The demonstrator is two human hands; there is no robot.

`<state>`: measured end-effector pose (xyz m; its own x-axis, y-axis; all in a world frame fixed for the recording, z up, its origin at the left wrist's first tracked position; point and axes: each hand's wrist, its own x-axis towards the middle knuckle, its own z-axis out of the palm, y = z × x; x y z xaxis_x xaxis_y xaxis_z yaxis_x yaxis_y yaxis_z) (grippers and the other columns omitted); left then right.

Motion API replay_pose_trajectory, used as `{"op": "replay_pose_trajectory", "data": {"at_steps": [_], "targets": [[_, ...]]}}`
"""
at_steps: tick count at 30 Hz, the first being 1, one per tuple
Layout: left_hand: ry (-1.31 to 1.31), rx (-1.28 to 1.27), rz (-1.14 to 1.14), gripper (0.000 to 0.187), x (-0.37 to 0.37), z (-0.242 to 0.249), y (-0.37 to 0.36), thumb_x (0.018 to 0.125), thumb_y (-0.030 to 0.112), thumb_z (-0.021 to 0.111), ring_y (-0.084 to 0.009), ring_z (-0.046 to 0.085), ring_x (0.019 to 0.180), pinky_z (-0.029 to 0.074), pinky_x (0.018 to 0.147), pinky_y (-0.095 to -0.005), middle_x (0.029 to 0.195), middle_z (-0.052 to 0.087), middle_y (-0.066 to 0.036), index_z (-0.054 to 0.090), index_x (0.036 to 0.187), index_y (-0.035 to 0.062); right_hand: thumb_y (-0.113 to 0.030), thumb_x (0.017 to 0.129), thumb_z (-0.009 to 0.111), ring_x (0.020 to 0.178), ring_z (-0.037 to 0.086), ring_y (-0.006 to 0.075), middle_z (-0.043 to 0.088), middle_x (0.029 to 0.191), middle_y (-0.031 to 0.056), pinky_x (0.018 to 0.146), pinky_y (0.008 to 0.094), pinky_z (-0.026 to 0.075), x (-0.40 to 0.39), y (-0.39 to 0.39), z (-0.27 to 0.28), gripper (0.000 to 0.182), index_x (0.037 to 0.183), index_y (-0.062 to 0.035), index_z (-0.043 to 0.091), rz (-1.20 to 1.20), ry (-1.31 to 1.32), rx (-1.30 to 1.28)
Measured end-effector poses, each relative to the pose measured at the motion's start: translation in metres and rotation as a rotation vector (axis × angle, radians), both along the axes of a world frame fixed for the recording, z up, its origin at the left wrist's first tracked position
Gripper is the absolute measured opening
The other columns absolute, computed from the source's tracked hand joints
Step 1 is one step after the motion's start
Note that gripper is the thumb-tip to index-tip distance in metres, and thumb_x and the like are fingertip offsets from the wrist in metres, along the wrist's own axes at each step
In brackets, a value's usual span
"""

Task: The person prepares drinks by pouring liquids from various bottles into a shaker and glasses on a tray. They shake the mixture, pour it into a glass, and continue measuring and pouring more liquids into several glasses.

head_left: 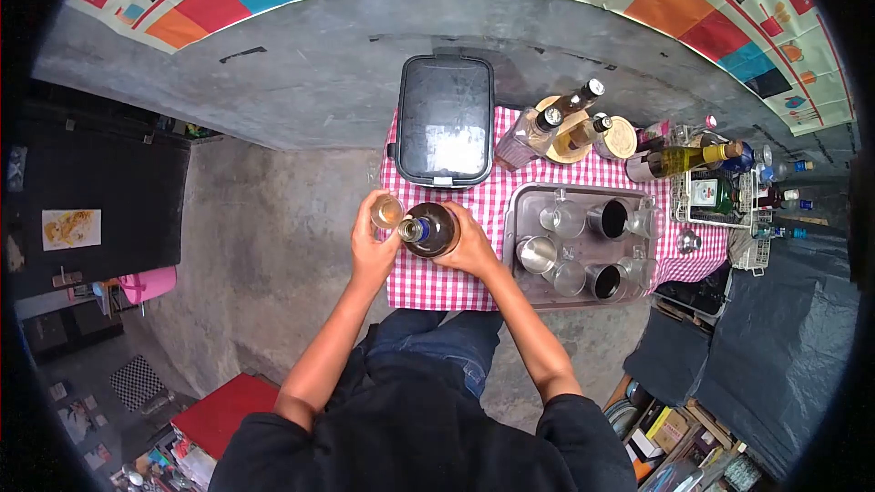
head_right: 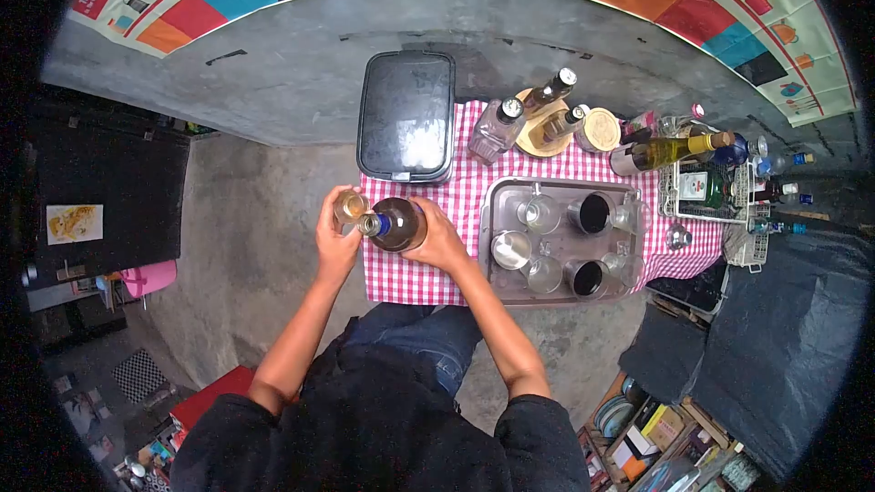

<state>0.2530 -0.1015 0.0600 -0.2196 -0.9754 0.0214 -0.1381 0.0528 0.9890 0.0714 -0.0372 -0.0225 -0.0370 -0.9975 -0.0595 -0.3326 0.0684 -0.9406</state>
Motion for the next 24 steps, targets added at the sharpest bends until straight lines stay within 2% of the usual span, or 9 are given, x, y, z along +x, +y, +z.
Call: {"op": "replay_pose_trajectory", "data": {"at_steps": [4, 6, 11, 17, 20, 22, 24], "targets": [[-0.051, -0.009, 0.012, 0.058, -0.002, -0.003, -0.003, 0.082, -0.007, 0.071, -0.0183, 0.058, 0.117, 0.047, 0.103, -0.0332, 0.129, 0.057, -0.011, 0.047, 0.133, 0.0026, -0.021, 0.051, 0.091, 0.125, 0.052, 0.0384, 0.053, 0.134, 0.0206, 0.107, 0.0443, 0.043, 0.002, -0.005, -0.001, 0.098, 0.136, -0.0029, 0.045, -0.007, 0.006, -0.026], [0.038, 0.005, 0.07, 0.054, -0.007, 0.0, -0.006, 0.081, -0.005, 0.074, -0.016, 0.059, 0.109, 0.047, 0.096, -0.0309, 0.119, 0.061, -0.008, 0.051, 0.129, 0.002, -0.023, 0.051, 0.091, 0.125, 0.053, 0.0382, 0.054, 0.133, 0.0205, 0.108, 0.044, 0.043, 0.0, -0.01, 0.0, 0.099, 0.136, -0.0024, 0.045, -0.001, -0.01, -0.009], [-0.055, -0.09, 0.088, 0.051, -0.013, -0.002, -0.008, 0.079, -0.004, 0.076, -0.017, 0.061, 0.105, 0.048, 0.093, -0.0317, 0.114, 0.062, -0.009, 0.054, 0.125, 0.0029, -0.024, 0.053, 0.091, 0.125, 0.054, 0.0374, 0.055, 0.133, 0.0208, 0.108, 0.0434, 0.043, -0.006, -0.015, 0.001, 0.097, 0.136, -0.0015, 0.046, 0.04, -0.034, -0.038], [-0.102, -0.14, 0.062, 0.049, -0.023, 0.007, 0.001, 0.078, -0.004, 0.076, -0.0201, 0.062, 0.105, 0.049, 0.092, -0.0334, 0.115, 0.062, -0.012, 0.056, 0.122, 0.0022, -0.021, 0.055, 0.088, 0.125, 0.055, 0.0342, 0.056, 0.135, 0.0178, 0.107, 0.0422, 0.045, -0.022, -0.013, 0.013, 0.092, 0.136, -0.0063, 0.048, 0.081, -0.042, 0.028], [-0.113, -0.17, 0.054, 0.051, -0.023, 0.0, 0.003, 0.077, -0.004, 0.077, -0.0197, 0.062, 0.106, 0.049, 0.092, -0.0336, 0.116, 0.063, -0.012, 0.056, 0.122, 0.0019, -0.025, 0.058, 0.09, 0.124, 0.056, 0.0338, 0.056, 0.134, 0.0185, 0.106, 0.0416, 0.045, -0.024, -0.009, 0.011, 0.093, 0.138, -0.0073, 0.046, 0.07, -0.052, 0.016], [-0.074, -0.1, 0.029, 0.051, -0.021, 0.003, 0.008, 0.078, -0.003, 0.077, -0.0193, 0.061, 0.107, 0.05, 0.092, -0.0332, 0.118, 0.062, -0.011, 0.056, 0.124, 0.0017, -0.026, 0.06, 0.089, 0.123, 0.057, 0.033, 0.056, 0.133, 0.0195, 0.105, 0.0404, 0.046, -0.026, -0.007, 0.015, 0.094, 0.139, -0.0052, 0.043, 0.071, 0.025, 0.014], [-0.099, -0.102, 0.014, 0.051, -0.013, 0.001, 0.009, 0.079, -0.004, 0.076, -0.0187, 0.06, 0.109, 0.049, 0.093, -0.0328, 0.121, 0.061, -0.011, 0.055, 0.126, 0.0015, -0.019, 0.061, 0.088, 0.125, 0.056, 0.0314, 0.056, 0.133, 0.0186, 0.106, 0.0392, 0.045, -0.027, -0.002, 0.023, 0.093, 0.14, -0.0039, 0.041, 0.048, -0.06, 0.077]]}}
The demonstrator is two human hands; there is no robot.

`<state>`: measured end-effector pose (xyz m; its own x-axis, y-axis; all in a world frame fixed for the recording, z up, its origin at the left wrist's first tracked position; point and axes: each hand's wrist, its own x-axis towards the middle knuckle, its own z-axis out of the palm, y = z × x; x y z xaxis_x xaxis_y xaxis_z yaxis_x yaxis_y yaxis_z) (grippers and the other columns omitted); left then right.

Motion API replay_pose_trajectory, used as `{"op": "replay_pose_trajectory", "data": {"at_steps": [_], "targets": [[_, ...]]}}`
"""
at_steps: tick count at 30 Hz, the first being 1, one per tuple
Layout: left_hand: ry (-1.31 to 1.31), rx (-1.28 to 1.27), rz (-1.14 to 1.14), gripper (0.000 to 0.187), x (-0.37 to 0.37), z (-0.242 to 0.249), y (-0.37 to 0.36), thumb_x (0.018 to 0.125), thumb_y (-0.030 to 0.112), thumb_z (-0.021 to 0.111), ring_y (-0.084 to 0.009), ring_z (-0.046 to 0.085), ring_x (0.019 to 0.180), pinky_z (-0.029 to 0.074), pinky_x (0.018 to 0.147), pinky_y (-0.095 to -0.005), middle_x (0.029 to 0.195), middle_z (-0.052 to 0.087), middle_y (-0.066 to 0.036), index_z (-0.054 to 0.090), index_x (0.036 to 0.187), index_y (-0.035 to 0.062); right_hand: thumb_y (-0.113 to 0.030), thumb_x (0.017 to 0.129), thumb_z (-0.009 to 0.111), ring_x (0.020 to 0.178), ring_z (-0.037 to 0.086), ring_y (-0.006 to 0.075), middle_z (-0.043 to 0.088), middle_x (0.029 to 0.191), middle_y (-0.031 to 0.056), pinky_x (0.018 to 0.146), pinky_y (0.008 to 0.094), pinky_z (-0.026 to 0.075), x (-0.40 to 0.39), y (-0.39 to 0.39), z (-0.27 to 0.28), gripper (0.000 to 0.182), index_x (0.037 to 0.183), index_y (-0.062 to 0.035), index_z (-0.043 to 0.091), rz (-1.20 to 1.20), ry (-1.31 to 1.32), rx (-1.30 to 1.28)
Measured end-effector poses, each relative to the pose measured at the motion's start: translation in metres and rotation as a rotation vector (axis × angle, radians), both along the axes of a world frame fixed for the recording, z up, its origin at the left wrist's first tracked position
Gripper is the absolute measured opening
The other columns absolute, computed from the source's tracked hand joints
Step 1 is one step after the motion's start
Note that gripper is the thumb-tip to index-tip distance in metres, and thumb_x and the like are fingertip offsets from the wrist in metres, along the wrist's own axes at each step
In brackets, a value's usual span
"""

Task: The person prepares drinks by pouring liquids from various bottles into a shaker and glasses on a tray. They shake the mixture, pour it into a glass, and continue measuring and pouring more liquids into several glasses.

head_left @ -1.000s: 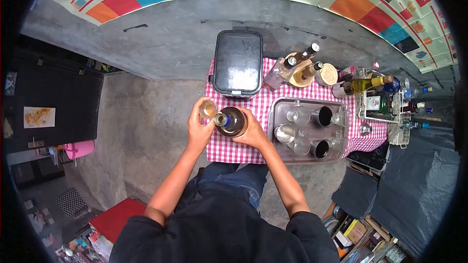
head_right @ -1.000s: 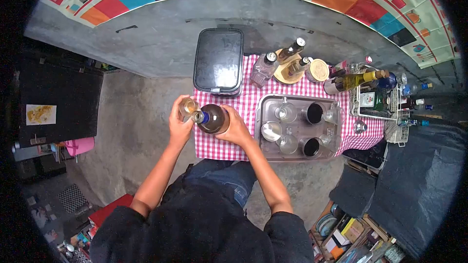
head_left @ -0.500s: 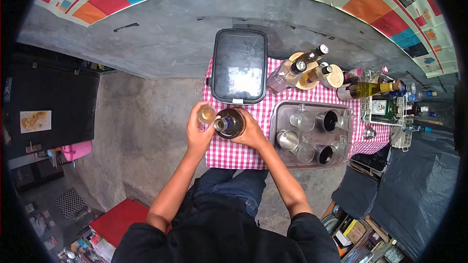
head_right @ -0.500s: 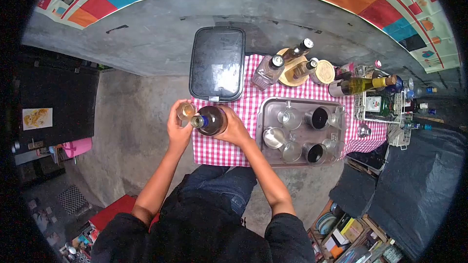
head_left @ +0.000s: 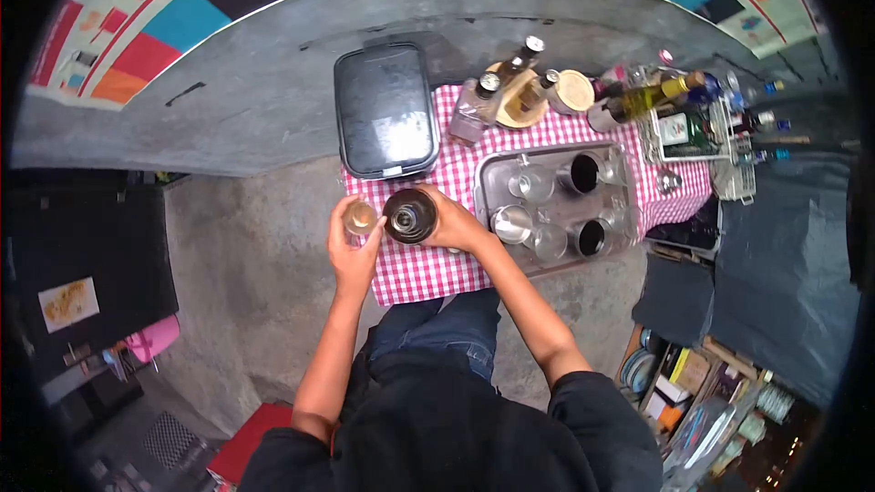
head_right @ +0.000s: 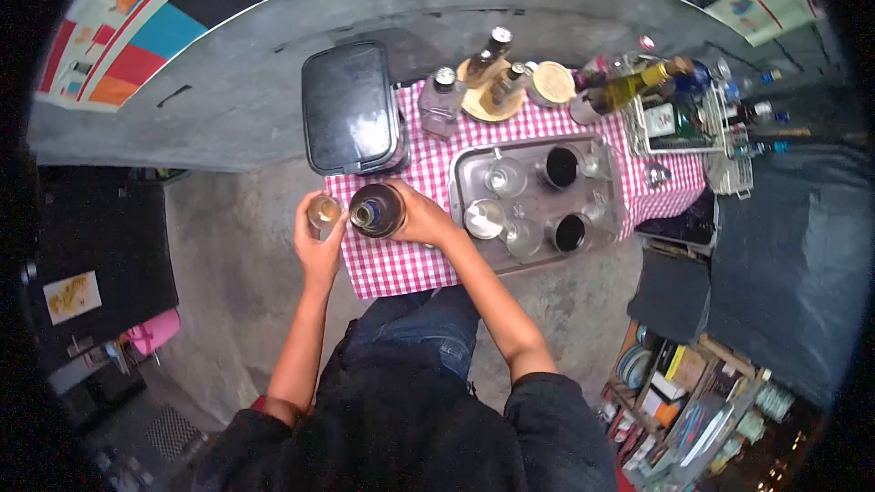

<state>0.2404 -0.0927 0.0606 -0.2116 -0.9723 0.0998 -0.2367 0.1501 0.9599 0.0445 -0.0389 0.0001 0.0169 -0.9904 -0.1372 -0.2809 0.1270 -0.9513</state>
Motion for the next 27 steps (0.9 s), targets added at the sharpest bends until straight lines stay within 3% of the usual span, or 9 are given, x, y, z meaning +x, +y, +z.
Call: {"op": "replay_pose_trajectory", "data": {"at_steps": [1, 4, 8, 13, 16, 22, 27], "targets": [[0.012, 0.022, -0.042, 0.055, 0.004, 0.001, 0.002, 0.082, -0.007, 0.073, -0.0179, 0.057, 0.115, 0.047, 0.1, -0.032, 0.127, 0.058, -0.01, 0.05, 0.131, 0.0012, -0.018, 0.062, 0.087, 0.124, 0.057, 0.031, 0.057, 0.132, 0.0189, 0.105, 0.0385, 0.046, 0.0, 0.002, -0.006, 0.094, 0.141, -0.0032, 0.038, 0.004, 0.046, -0.022], [0.019, 0.051, -0.055, 0.055, 0.015, 0.005, 0.008, 0.082, -0.008, 0.072, -0.0183, 0.057, 0.116, 0.047, 0.101, -0.0326, 0.127, 0.058, -0.012, 0.049, 0.131, 0.0014, -0.025, 0.063, 0.089, 0.122, 0.059, 0.0321, 0.059, 0.13, 0.0202, 0.103, 0.0387, 0.048, 0.001, 0.006, -0.007, 0.097, 0.141, -0.0018, 0.037, -0.027, 0.045, -0.043], [0.018, 0.084, -0.044, 0.057, 0.026, 0.015, 0.021, 0.082, -0.008, 0.071, -0.0196, 0.058, 0.117, 0.047, 0.101, -0.0335, 0.128, 0.058, -0.014, 0.048, 0.133, 0.0019, -0.018, 0.064, 0.086, 0.125, 0.056, 0.0327, 0.055, 0.134, 0.0216, 0.105, 0.0375, 0.045, 0.002, 0.009, -0.007, 0.096, 0.142, 0.0002, 0.033, -0.022, 0.052, 0.014], [0.149, 0.058, -0.05, 0.061, 0.035, 0.024, 0.038, 0.079, -0.009, 0.073, -0.0225, 0.057, 0.119, 0.046, 0.103, -0.0353, 0.128, 0.057, -0.018, 0.041, 0.13, 0.002, -0.02, 0.077, 0.078, 0.137, 0.041, 0.039, 0.037, 0.148, 0.0308, 0.114, 0.0402, 0.036, -0.017, 0.04, 0.024, 0.096, 0.15, 0.004, 0.021, 0.031, 0.279, 0.153], [0.132, 0.059, -0.107, 0.058, 0.033, 0.029, 0.053, 0.081, -0.008, 0.072, -0.023, 0.056, 0.12, 0.047, 0.103, -0.0363, 0.128, 0.056, -0.018, 0.039, 0.127, 0.0052, -0.02, 0.08, 0.075, 0.136, 0.042, 0.0399, 0.04, 0.146, 0.0288, 0.112, 0.0411, 0.037, -0.044, 0.071, 0.065, 0.087, 0.148, 0.0033, 0.026, -0.034, 0.388, 0.104], [0.169, 0.061, -0.263, 0.059, -0.005, 0.04, 0.097, 0.074, -0.01, 0.075, -0.0225, 0.055, 0.121, 0.046, 0.104, -0.0355, 0.131, 0.051, -0.015, 0.046, 0.124, 0.0021, -0.019, 0.079, 0.075, 0.128, 0.048, 0.0423, 0.044, 0.14, 0.0277, 0.105, 0.043, 0.043, -0.115, 0.143, 0.106, 0.083, 0.145, 0.0033, 0.03, -0.132, 0.548, 0.123], [0.196, 0.145, -0.314, 0.061, -0.05, 0.009, 0.131, 0.074, -0.01, 0.076, -0.0209, 0.056, 0.119, 0.046, 0.103, -0.0338, 0.126, 0.049, -0.012, 0.046, 0.125, 0.001, -0.021, 0.072, 0.082, 0.126, 0.05, 0.0408, 0.046, 0.138, 0.0257, 0.103, 0.0433, 0.044, -0.157, 0.175, 0.072, 0.096, 0.147, 0.003, 0.027, 0.013, 0.583, 0.248]]}}
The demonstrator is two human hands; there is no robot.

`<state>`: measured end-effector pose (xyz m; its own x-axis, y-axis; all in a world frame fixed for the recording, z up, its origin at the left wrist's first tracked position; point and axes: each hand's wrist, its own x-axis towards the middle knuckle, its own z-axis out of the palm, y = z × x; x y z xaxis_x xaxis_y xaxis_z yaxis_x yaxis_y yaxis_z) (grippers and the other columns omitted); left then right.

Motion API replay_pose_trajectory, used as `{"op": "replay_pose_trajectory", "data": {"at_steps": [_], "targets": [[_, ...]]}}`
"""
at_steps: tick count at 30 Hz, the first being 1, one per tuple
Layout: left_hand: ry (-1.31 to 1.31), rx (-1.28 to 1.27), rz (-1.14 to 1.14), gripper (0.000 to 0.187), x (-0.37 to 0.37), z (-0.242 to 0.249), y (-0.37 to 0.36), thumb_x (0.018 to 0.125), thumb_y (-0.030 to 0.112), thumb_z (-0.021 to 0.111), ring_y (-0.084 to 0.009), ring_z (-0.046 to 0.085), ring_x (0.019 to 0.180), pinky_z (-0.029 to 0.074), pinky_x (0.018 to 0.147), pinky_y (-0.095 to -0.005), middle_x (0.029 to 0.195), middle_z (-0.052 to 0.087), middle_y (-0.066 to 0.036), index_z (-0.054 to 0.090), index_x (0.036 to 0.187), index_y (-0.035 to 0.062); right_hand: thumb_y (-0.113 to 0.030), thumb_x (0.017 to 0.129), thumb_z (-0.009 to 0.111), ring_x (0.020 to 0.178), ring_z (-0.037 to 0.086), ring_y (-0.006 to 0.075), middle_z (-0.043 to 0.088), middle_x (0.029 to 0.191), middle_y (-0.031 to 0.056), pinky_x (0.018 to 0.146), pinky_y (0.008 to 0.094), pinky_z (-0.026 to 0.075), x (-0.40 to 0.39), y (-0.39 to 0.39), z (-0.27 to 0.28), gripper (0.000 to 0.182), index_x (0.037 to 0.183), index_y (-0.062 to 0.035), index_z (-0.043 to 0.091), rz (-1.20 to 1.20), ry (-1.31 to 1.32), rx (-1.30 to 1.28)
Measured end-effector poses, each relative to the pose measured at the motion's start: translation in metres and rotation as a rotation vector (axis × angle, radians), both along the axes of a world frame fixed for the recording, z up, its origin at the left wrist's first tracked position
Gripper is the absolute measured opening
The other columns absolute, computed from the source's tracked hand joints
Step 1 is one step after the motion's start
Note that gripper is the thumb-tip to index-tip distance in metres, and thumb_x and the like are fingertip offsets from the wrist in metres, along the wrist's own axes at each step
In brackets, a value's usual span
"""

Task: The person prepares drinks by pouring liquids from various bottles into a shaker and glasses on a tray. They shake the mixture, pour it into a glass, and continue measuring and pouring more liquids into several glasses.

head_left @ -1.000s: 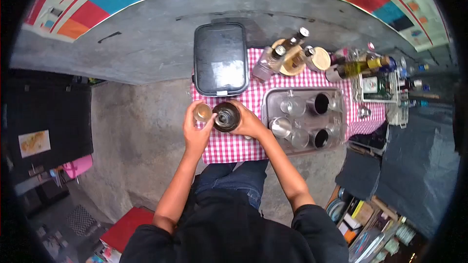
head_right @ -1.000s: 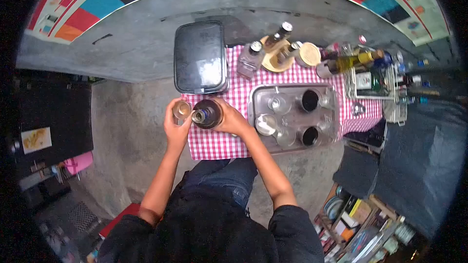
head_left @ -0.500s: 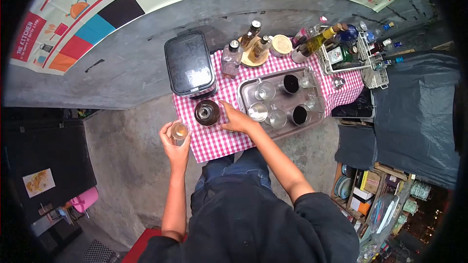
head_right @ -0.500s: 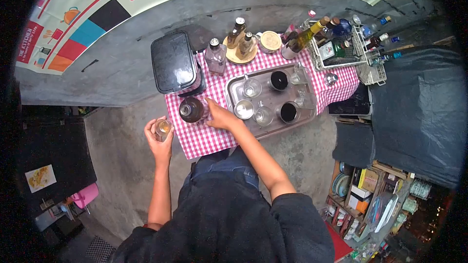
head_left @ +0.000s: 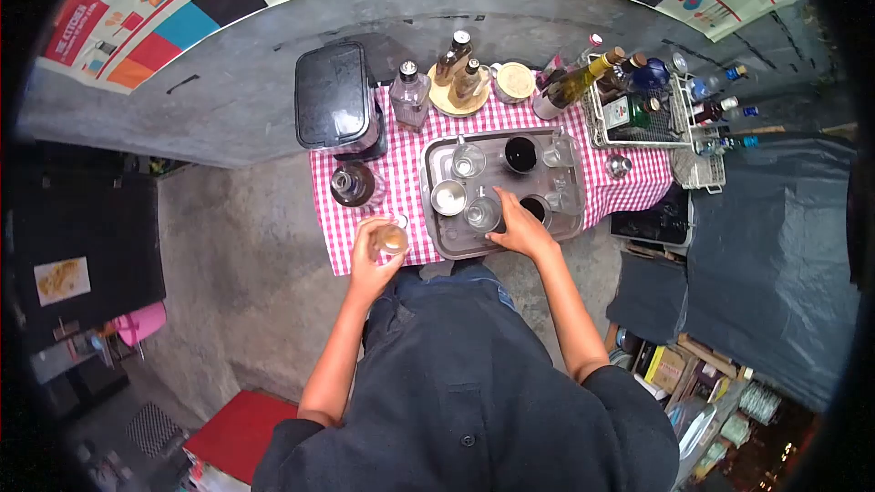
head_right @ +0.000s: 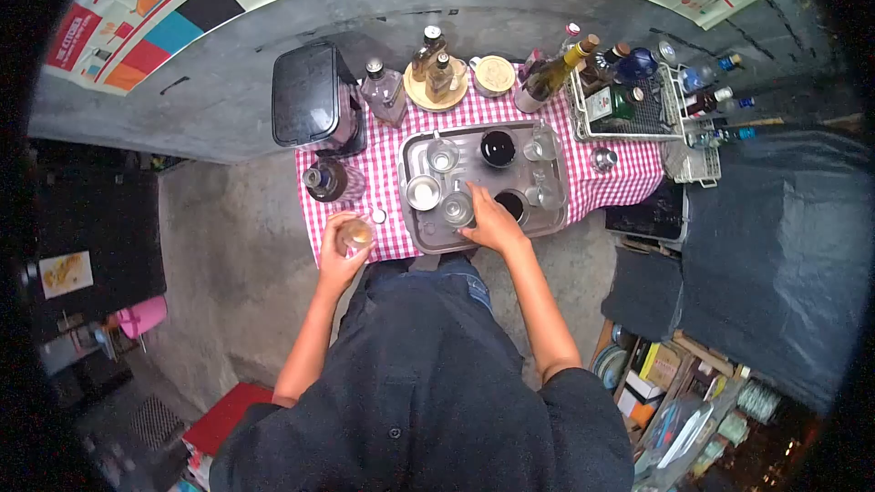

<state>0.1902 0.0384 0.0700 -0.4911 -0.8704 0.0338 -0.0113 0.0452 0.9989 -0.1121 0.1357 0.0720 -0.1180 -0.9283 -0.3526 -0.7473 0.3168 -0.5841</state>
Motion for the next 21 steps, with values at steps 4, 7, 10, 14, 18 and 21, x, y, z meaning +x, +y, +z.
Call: {"op": "replay_pose_trajectory", "data": {"at_steps": [4, 7, 10, 14, 18, 21], "targets": [[0.01, 0.243, -0.024, 0.057, -0.036, -0.021, 0.022, 0.078, -0.01, 0.073, -0.0176, 0.055, 0.119, 0.046, 0.103, -0.0335, 0.121, 0.053, -0.01, 0.043, 0.125, 0.0016, -0.022, 0.073, 0.082, 0.126, 0.05, 0.0401, 0.046, 0.138, 0.0252, 0.103, 0.0443, 0.044, -0.014, 0.006, -0.017, 0.096, 0.147, 0.0027, 0.026, 0.132, 0.038, 0.013], [0.002, 0.255, 0.046, 0.06, -0.061, -0.035, 0.032, 0.077, -0.008, 0.075, -0.0179, 0.06, 0.112, 0.05, 0.098, -0.0322, 0.117, 0.057, -0.011, 0.041, 0.125, 0.0025, -0.024, 0.073, 0.082, 0.126, 0.05, 0.0398, 0.046, 0.138, 0.0251, 0.104, 0.045, 0.043, -0.023, 0.006, -0.024, 0.096, 0.147, 0.0029, 0.027, 0.19, -0.005, -0.047], [-0.046, 0.226, 0.069, 0.061, -0.074, -0.057, 0.032, 0.077, -0.006, 0.076, -0.0183, 0.06, 0.112, 0.051, 0.094, -0.0323, 0.118, 0.056, -0.011, 0.039, 0.124, 0.0036, -0.024, 0.075, 0.08, 0.126, 0.05, 0.0401, 0.046, 0.138, 0.0252, 0.105, 0.0448, 0.043, -0.028, 0.002, -0.026, 0.095, 0.147, 0.004, 0.027, 0.238, -0.028, -0.059], [-0.202, 0.226, 0.097, 0.06, -0.087, -0.058, 0.023, 0.078, 0.002, 0.079, -0.0159, 0.06, 0.106, 0.051, 0.088, -0.0307, 0.113, 0.059, -0.01, 0.042, 0.125, 0.004, -0.025, 0.076, 0.079, 0.127, 0.05, 0.0395, 0.046, 0.139, 0.0251, 0.105, 0.0445, 0.043, -0.032, -0.003, -0.029, 0.093, 0.147, 0.0039, 0.027, 0.289, -0.047, -0.072], [-0.397, 0.129, 0.121, 0.055, -0.092, -0.057, 0.017, 0.077, 0.014, 0.082, -0.0159, 0.061, 0.098, 0.05, 0.085, -0.0308, 0.106, 0.064, -0.008, 0.053, 0.122, 0.0026, -0.028, 0.078, 0.078, 0.129, 0.048, 0.0382, 0.045, 0.141, 0.0242, 0.106, 0.0446, 0.041, -0.037, -0.005, -0.036, 0.091, 0.148, 0.0023, 0.027, 0.316, -0.064, -0.064], [-0.497, 0.058, 0.097, 0.055, -0.095, -0.056, 0.006, 0.075, 0.017, 0.083, -0.0195, 0.063, 0.097, 0.051, 0.084, -0.0333, 0.104, 0.065, -0.011, 0.057, 0.12, 0.0016, -0.029, 0.079, 0.077, 0.132, 0.046, 0.0368, 0.043, 0.144, 0.0237, 0.109, 0.0445, 0.039, -0.039, -0.006, -0.037, 0.091, 0.148, 0.0015, 0.027, 0.329, -0.077, -0.048]]}}
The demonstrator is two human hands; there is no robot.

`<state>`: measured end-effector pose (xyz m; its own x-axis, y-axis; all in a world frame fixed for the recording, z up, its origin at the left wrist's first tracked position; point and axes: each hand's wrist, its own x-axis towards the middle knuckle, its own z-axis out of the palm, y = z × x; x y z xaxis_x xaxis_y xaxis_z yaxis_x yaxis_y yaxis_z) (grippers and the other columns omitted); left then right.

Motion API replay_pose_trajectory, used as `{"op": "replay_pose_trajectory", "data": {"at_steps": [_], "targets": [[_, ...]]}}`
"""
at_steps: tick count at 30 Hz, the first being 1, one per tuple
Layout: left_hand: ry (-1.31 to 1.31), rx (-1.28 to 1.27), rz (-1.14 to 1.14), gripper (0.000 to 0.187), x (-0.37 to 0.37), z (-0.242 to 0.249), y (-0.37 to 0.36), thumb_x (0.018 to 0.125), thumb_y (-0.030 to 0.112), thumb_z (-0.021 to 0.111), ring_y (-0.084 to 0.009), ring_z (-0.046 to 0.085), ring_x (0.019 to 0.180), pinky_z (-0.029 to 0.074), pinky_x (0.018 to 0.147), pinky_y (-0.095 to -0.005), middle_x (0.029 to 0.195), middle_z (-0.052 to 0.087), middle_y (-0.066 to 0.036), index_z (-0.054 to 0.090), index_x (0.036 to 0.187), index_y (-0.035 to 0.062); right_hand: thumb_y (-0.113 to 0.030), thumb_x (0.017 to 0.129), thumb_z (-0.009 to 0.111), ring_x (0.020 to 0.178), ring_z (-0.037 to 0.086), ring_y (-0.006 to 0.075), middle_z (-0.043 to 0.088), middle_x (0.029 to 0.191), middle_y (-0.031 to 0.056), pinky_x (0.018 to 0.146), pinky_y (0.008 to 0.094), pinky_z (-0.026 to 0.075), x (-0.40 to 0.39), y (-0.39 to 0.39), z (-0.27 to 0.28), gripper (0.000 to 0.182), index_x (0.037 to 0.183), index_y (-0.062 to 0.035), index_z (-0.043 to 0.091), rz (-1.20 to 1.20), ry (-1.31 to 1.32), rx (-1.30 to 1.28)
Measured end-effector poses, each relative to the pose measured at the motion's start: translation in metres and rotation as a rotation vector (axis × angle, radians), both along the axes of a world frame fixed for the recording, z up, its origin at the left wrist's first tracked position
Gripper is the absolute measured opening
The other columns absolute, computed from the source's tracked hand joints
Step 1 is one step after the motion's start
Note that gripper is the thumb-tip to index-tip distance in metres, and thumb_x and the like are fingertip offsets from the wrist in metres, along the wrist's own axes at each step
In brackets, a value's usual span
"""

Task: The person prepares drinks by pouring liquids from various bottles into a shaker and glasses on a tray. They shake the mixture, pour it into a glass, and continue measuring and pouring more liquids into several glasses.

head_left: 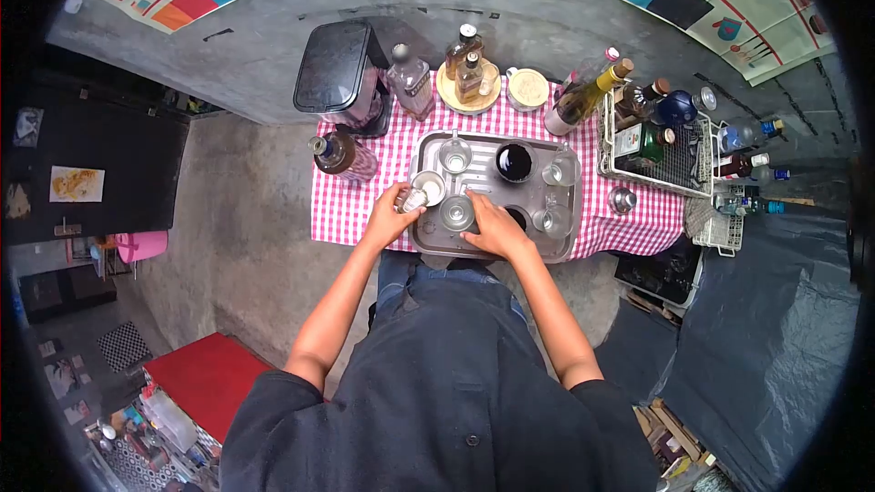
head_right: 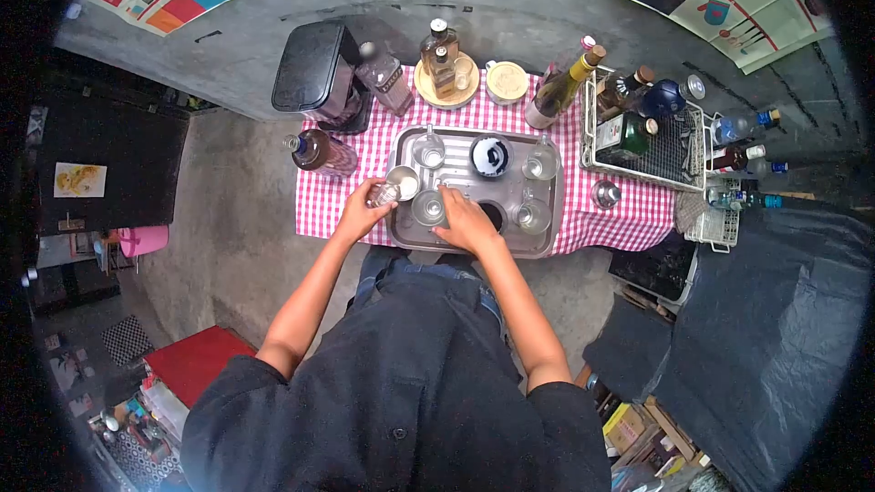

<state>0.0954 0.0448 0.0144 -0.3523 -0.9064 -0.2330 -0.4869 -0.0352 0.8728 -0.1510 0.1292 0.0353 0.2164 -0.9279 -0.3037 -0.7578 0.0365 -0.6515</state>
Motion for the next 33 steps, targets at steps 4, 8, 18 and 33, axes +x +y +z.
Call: {"op": "replay_pose_trajectory", "data": {"at_steps": [4, 8, 18, 33], "targets": [[-0.081, -0.028, -0.033, 0.052, -0.001, 0.005, -0.013, 0.072, 0.022, 0.083, -0.029, 0.065, 0.098, 0.052, 0.085, -0.0389, 0.106, 0.065, -0.018, 0.062, 0.115, 0.001, -0.029, 0.078, 0.078, 0.124, 0.052, 0.0401, 0.047, 0.138, 0.0238, 0.103, 0.0458, 0.044, 0.001, 0.004, -0.004, 0.09, 0.147, 0.0019, 0.029, -0.009, -0.002, -0.087], [-0.278, -0.126, -0.141, 0.052, -0.011, 0.044, -0.025, 0.071, 0.025, 0.083, -0.0302, 0.065, 0.093, 0.051, 0.082, -0.0395, 0.103, 0.065, -0.016, 0.063, 0.112, 0.0018, -0.028, 0.078, 0.078, 0.124, 0.052, 0.0402, 0.047, 0.137, 0.0255, 0.103, 0.0455, 0.044, 0.0, 0.0, 0.008, 0.09, 0.146, 0.003, 0.029, -0.021, -0.017, -0.042], [-0.425, -0.204, -0.475, 0.064, -0.021, 0.081, -0.054, 0.066, 0.017, 0.081, -0.0389, 0.059, 0.109, 0.048, 0.092, -0.0453, 0.114, 0.062, -0.022, 0.053, 0.121, 0.0007, -0.024, 0.08, 0.075, 0.13, 0.046, 0.0415, 0.044, 0.141, 0.0283, 0.108, 0.0434, 0.041, 0.002, 0.004, 0.005, 0.086, 0.146, 0.0054, 0.028, -0.093, -0.113, -0.068], [0.18, 0.022, 0.024, 0.057, 0.087, 0.052, -0.005, 0.073, 0.005, 0.078, -0.0201, 0.06, 0.104, 0.05, 0.088, -0.0348, 0.111, 0.058, -0.012, 0.042, 0.118, 0.0063, -0.017, 0.083, 0.074, 0.113, 0.06, 0.0318, 0.055, 0.125, 0.017, 0.095, 0.0412, 0.049, 0.059, -0.023, 0.063, 0.059, 0.133, -0.0034, 0.045, -0.209, -0.333, -0.173]]}}
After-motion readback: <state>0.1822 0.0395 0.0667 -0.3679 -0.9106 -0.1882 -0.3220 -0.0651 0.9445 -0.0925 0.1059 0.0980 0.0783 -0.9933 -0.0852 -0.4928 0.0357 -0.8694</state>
